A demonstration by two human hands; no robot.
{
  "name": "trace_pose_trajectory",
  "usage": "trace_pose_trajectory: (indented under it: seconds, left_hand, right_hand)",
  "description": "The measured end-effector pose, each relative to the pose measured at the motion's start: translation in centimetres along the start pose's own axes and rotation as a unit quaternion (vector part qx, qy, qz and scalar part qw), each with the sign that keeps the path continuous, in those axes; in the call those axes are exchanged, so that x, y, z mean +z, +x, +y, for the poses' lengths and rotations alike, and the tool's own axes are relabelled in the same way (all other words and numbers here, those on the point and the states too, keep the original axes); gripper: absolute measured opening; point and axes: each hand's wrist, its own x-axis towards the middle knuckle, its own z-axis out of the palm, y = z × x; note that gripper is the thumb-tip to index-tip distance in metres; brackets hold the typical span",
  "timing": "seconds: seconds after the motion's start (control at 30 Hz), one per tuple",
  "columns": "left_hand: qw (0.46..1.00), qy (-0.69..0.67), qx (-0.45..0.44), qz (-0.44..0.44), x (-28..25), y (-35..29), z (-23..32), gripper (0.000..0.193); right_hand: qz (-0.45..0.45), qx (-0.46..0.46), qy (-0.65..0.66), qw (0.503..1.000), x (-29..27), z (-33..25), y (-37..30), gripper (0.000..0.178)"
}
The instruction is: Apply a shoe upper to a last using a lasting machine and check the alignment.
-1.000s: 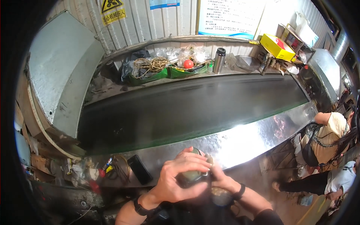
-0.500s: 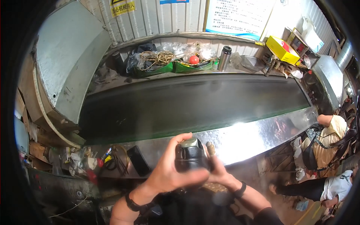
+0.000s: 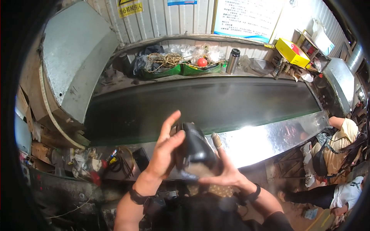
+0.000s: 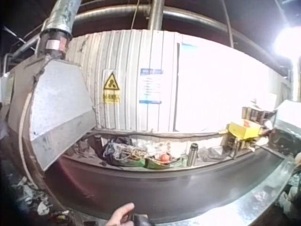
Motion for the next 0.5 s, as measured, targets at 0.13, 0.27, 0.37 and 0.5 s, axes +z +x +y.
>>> trace_pose_trajectory:
  seconds: [0.13, 0.27, 0.37, 0.5]
  left_hand:
    - [0.995, -0.016, 0.034, -0.094, -2.4, 0.5, -1.4, 0.058]
    - [0.992, 0.001, 0.044, -0.115, -3.5, 0.6, -1.6, 0.071]
    - [0.994, 0.024, 0.031, -0.106, -5.0, 0.8, -1.4, 0.08]
    - [0.986, 0.13, 0.066, -0.086, -4.5, 1.1, -1.1, 0.073]
  right_hand:
    - [-0.027, 0.07, 0.022, 0.997, -0.8, -4.6, 1.1, 0.13]
    - [-0.014, 0.126, 0.066, 0.99, -0.8, -5.8, 1.0, 0.12]
    - [0.003, 0.136, 0.038, 0.99, -0.9, -6.1, 0.6, 0.121]
    - [-0.045, 0.126, -0.045, 0.99, -1.2, -6.0, 0.3, 0.126]
